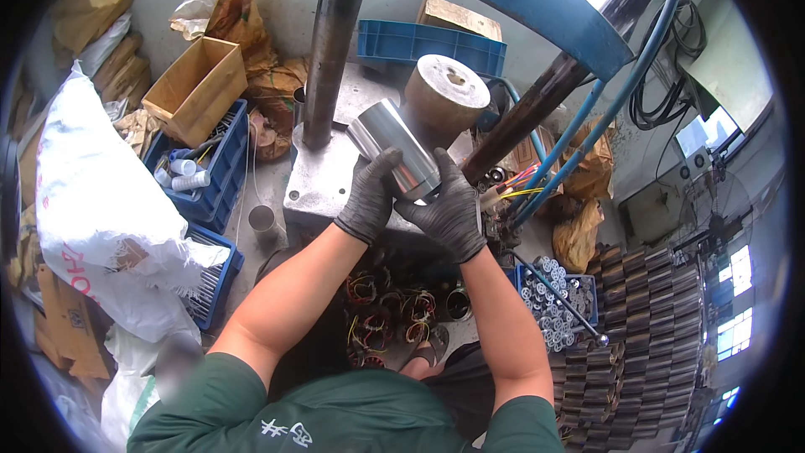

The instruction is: The recorder is assembling electric motors by inserting copper-wound stators into metal housings using a press machine.

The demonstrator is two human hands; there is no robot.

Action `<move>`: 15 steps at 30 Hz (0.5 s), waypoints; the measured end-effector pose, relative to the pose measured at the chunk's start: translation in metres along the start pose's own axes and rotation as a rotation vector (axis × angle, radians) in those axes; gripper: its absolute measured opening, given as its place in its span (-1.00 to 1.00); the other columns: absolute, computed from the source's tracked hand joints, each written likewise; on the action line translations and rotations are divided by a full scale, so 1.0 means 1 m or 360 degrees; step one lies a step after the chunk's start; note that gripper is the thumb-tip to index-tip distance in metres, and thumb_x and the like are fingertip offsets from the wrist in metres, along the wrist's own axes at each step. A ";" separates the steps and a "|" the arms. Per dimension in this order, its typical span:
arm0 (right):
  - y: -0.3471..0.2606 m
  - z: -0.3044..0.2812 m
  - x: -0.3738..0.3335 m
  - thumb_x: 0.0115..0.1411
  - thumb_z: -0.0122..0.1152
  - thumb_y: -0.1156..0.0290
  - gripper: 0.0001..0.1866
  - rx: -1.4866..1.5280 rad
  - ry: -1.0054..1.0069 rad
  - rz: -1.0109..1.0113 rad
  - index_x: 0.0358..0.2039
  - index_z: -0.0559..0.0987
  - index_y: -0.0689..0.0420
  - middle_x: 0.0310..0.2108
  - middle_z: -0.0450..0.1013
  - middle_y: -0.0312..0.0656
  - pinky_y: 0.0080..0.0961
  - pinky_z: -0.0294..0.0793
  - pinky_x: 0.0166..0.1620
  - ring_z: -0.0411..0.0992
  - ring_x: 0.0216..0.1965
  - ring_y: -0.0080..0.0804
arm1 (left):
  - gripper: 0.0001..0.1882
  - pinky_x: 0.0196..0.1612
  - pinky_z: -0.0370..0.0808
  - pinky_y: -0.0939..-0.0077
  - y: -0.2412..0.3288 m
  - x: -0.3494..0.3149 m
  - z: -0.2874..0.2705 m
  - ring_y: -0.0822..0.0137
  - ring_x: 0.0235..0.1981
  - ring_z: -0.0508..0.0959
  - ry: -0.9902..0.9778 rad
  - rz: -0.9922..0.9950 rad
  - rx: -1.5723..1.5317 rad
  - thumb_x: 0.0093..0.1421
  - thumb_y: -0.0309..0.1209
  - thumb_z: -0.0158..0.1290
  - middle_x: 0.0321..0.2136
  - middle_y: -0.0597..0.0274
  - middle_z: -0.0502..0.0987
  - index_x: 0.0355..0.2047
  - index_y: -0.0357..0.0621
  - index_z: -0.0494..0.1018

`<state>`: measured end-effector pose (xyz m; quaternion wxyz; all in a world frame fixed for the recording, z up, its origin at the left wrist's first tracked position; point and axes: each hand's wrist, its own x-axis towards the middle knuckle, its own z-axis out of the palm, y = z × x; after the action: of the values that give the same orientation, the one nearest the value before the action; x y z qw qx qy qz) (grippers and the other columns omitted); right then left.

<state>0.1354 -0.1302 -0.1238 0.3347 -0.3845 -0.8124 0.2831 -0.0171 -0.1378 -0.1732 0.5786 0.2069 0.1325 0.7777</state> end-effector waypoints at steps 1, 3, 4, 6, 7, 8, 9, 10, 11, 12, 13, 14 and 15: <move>0.002 0.000 0.000 -0.10 0.67 0.29 -0.02 0.0001 0.0005 0.0005 0.27 0.31 0.33 0.07 0.51 0.03 -0.38 0.58 0.13 0.54 0.10 -0.27 | -0.34 0.08 0.61 0.27 0.001 0.001 0.000 0.20 -0.02 0.62 -0.0077 -0.0043 -0.0043 0.12 -0.33 0.40 -0.07 0.09 0.56 0.16 -0.24 0.36; 0.010 0.002 -0.002 -0.05 0.64 0.31 -0.07 0.0602 -0.0036 0.0094 0.28 0.32 0.28 0.08 0.50 -0.05 -0.38 0.57 0.14 0.52 0.11 -0.32 | -0.34 0.11 0.59 0.26 -0.001 0.001 -0.002 0.18 -0.01 0.61 -0.0048 -0.0077 -0.0066 0.14 -0.34 0.39 -0.06 0.09 0.56 0.17 -0.25 0.34; 0.012 0.005 -0.003 -0.05 0.64 0.31 -0.07 0.0606 -0.0036 0.0102 0.28 0.32 0.28 0.08 0.50 -0.05 -0.38 0.57 0.14 0.52 0.11 -0.32 | -0.33 0.11 0.59 0.26 -0.002 0.002 -0.003 0.17 -0.02 0.61 -0.0010 -0.0045 -0.0039 0.14 -0.35 0.38 -0.05 0.08 0.55 0.17 -0.26 0.32; 0.016 0.012 -0.006 0.04 0.61 0.42 -0.13 0.0688 -0.0051 0.0111 0.29 0.30 0.21 0.12 0.47 -0.12 -0.35 0.55 0.17 0.48 0.13 -0.35 | -0.31 0.09 0.60 0.25 0.000 0.004 -0.004 0.16 0.00 0.61 0.0044 -0.0001 0.0089 0.13 -0.41 0.38 -0.03 0.04 0.54 0.19 -0.27 0.28; 0.021 0.016 -0.008 0.04 0.61 0.42 -0.13 0.0693 -0.0049 0.0117 0.29 0.30 0.21 0.12 0.47 -0.12 -0.35 0.55 0.17 0.48 0.13 -0.35 | -0.31 0.09 0.60 0.25 0.001 0.006 -0.003 0.16 0.00 0.61 0.0047 -0.0008 0.0093 0.13 -0.41 0.38 -0.03 0.04 0.54 0.19 -0.27 0.28; 0.029 0.022 -0.011 0.03 0.62 0.41 -0.13 0.0696 -0.0005 0.0142 0.29 0.31 0.22 0.11 0.47 -0.11 -0.36 0.56 0.15 0.49 0.11 -0.35 | -0.31 0.07 0.61 0.25 0.003 0.007 -0.003 0.16 0.00 0.60 0.0139 -0.0001 0.0306 0.12 -0.43 0.39 -0.02 0.02 0.53 0.18 -0.27 0.28; 0.036 0.027 -0.012 0.02 0.63 0.40 -0.13 0.0698 0.0037 0.0164 0.28 0.31 0.23 0.11 0.47 -0.10 -0.37 0.56 0.13 0.50 0.09 -0.34 | -0.31 0.05 0.62 0.25 0.004 0.010 -0.003 0.17 0.00 0.60 0.0229 0.0008 0.0521 0.11 -0.46 0.39 -0.02 0.01 0.52 0.17 -0.28 0.28; 0.044 0.033 -0.015 0.02 0.63 0.40 -0.13 0.0707 0.0037 0.0168 0.28 0.31 0.23 0.11 0.47 -0.10 -0.37 0.56 0.13 0.50 0.09 -0.34 | -0.19 0.03 0.63 0.23 0.007 0.011 -0.006 0.14 0.00 0.60 0.0264 -0.0032 0.0650 0.08 -0.49 0.40 -0.03 -0.03 0.52 0.27 -0.33 0.20; 0.051 0.039 -0.016 -0.01 0.65 0.39 -0.10 0.0523 0.0095 0.0246 0.28 0.32 0.25 0.10 0.48 -0.08 -0.36 0.56 0.12 0.51 0.06 -0.33 | -0.19 0.03 0.63 0.23 0.010 0.015 -0.007 0.14 0.00 0.60 0.0267 -0.0035 0.0658 0.08 -0.49 0.40 -0.03 -0.03 0.52 0.27 -0.33 0.20; 0.060 0.046 -0.018 -0.04 0.66 0.37 -0.08 0.0341 0.0147 0.0325 0.27 0.32 0.27 0.08 0.49 -0.07 -0.36 0.56 0.11 0.52 0.04 -0.32 | -0.20 0.07 0.60 0.25 0.011 0.019 -0.010 0.14 0.01 0.59 0.0538 -0.0128 0.0705 0.11 -0.45 0.38 0.00 -0.04 0.52 0.28 -0.32 0.19; 0.069 0.046 -0.021 -0.04 0.66 0.37 -0.08 0.0335 0.0163 0.0333 0.27 0.32 0.27 0.08 0.49 -0.07 -0.36 0.56 0.11 0.52 0.04 -0.32 | -0.21 0.11 0.56 0.27 0.013 0.019 -0.002 0.15 0.02 0.59 0.0789 -0.0232 0.0740 0.14 -0.40 0.35 0.04 -0.06 0.51 0.29 -0.31 0.19; 0.079 0.045 -0.025 -0.07 0.68 0.34 -0.07 0.0126 0.0150 0.0286 0.25 0.33 0.30 0.04 0.52 -0.03 -0.35 0.56 0.09 0.53 0.02 -0.29 | -0.13 0.13 0.55 0.26 0.013 0.015 0.005 0.09 0.08 0.56 0.0929 -0.0080 0.0723 0.16 -0.42 0.32 0.18 -0.18 0.41 0.36 -0.33 0.08; 0.077 0.056 -0.022 -0.11 0.70 0.30 -0.05 -0.0047 0.0098 0.0205 0.23 0.34 0.32 -0.01 0.54 0.01 -0.34 0.57 0.08 0.55 0.00 -0.27 | -0.10 0.16 0.53 0.26 0.006 0.031 -0.036 0.04 0.14 0.53 0.0973 0.0207 0.0940 0.18 -0.42 0.30 0.29 -0.26 0.27 0.41 -0.31 0.03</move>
<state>0.1366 -0.1175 -0.2203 0.3349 -0.4493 -0.7794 0.2801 -0.0467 -0.1084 -0.1976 0.3785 0.1315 0.5015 0.7667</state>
